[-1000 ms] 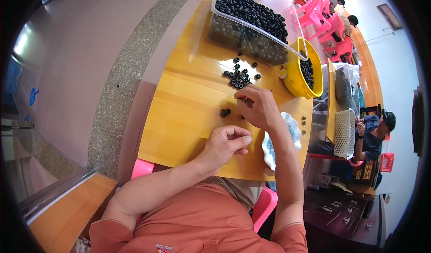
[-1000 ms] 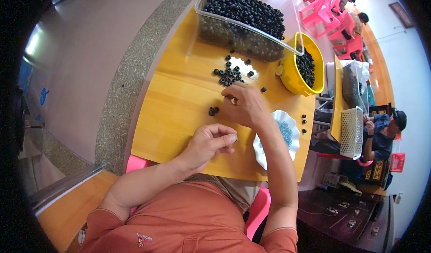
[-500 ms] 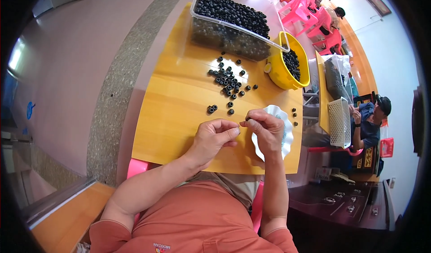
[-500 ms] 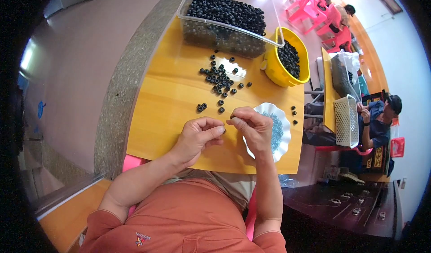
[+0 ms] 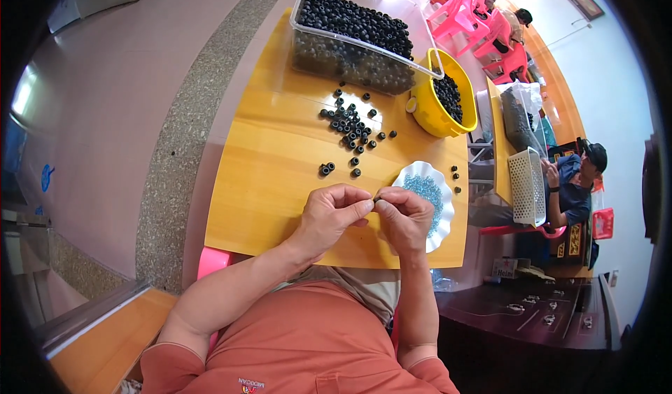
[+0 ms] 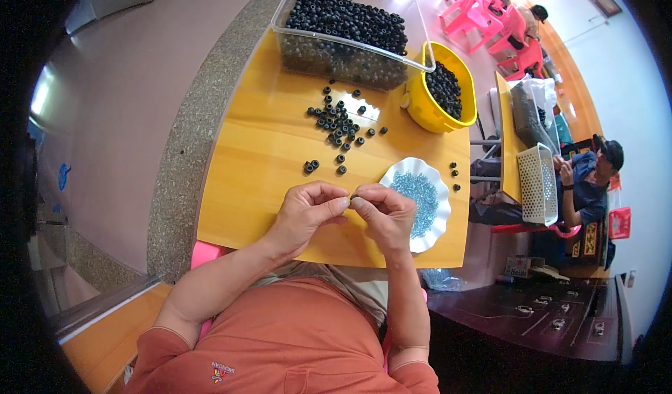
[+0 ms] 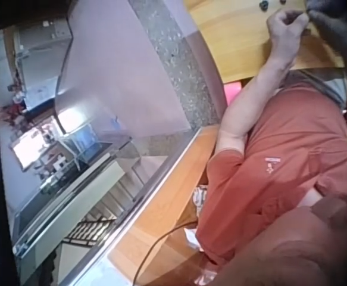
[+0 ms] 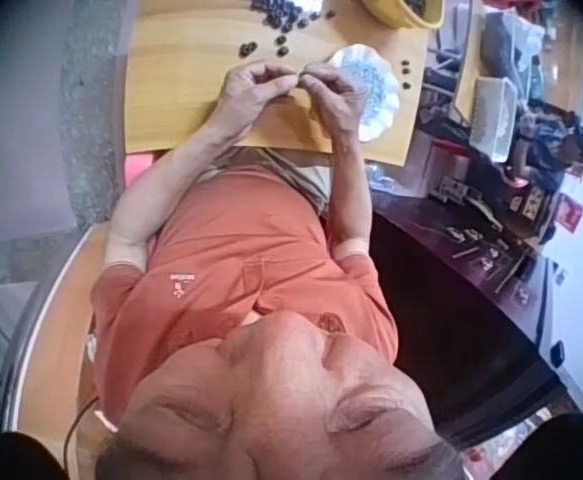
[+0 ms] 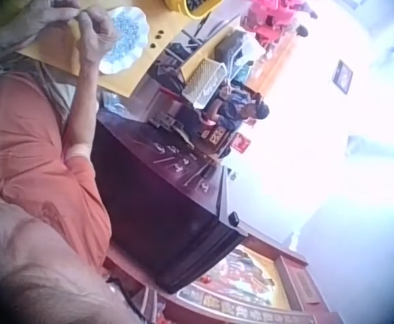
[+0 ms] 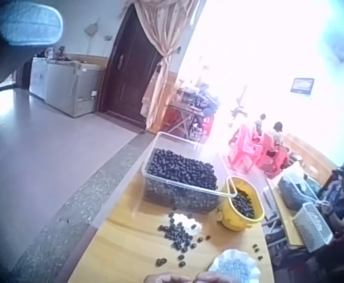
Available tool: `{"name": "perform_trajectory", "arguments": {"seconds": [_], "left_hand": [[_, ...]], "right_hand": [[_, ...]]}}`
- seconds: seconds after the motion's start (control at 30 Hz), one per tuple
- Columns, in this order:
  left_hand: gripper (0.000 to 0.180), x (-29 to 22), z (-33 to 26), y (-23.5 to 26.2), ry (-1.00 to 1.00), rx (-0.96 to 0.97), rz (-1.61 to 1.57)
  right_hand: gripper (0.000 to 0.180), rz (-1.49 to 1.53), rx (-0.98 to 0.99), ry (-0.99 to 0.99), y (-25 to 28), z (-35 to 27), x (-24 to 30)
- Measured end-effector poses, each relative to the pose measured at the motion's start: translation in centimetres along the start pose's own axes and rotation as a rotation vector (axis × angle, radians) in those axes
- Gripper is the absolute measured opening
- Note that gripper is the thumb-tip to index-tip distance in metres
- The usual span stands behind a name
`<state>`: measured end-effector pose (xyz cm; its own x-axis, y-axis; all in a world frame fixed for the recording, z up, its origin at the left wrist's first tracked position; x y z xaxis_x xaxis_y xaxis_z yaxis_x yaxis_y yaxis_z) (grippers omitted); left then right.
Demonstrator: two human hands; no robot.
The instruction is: Manually placing small blue beads into black circular components on a wooden table.
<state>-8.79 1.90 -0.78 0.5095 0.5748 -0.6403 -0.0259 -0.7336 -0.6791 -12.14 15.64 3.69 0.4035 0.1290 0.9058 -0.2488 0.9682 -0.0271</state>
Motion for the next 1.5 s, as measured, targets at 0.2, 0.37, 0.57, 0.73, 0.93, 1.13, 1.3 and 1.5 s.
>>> {"name": "perform_trajectory", "arguments": {"seconds": [0.2,0.37,0.57,0.73,0.93,1.13,1.3,1.5], "left_hand": [[0.014,0.1,0.0,0.0,-0.006,-0.007,0.006],[0.014,0.2,0.0,-0.1,-0.011,0.0,0.0],[0.013,0.2,0.0,-0.2,0.002,0.009,0.003],[0.012,0.3,-0.1,-0.1,0.023,0.021,-0.035],[0.01,0.4,-0.2,-0.3,0.051,0.035,-0.063],[0.01,0.6,-0.1,-0.4,0.058,0.05,-0.08],[0.009,0.6,-0.1,-0.3,0.059,0.054,-0.088],[0.008,0.6,-0.2,-0.5,0.058,0.066,-0.114]], "right_hand": [[0.009,0.017,-0.01,0.036,-0.6,-0.5,0.4],[0.009,0.013,-0.06,0.037,-0.4,-1.0,0.5],[0.009,0.0,-0.062,0.057,-0.1,-1.4,0.2],[0.008,-0.078,-0.049,0.078,-0.4,-1.8,0.6],[0.008,-0.113,-0.095,0.078,-0.9,-2.1,1.8],[0.01,-0.126,-0.114,0.129,-1.2,-2.4,1.8],[0.009,-0.152,-0.097,0.106,-1.2,-2.5,1.8],[0.019,-0.13,-0.054,0.159,-1.5,-2.9,1.5]]}}
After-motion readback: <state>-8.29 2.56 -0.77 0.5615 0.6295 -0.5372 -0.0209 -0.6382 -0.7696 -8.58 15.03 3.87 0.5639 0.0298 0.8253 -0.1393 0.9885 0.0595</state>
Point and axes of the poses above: each hand's wrist, its own z-axis towards the middle knuckle, its own y-axis out of the back of the hand, x = y × z, the point moved 8 cm from there along z, towards the middle knuckle, and after that the axes turned 15 degrees about y, right-handed, at the moved point
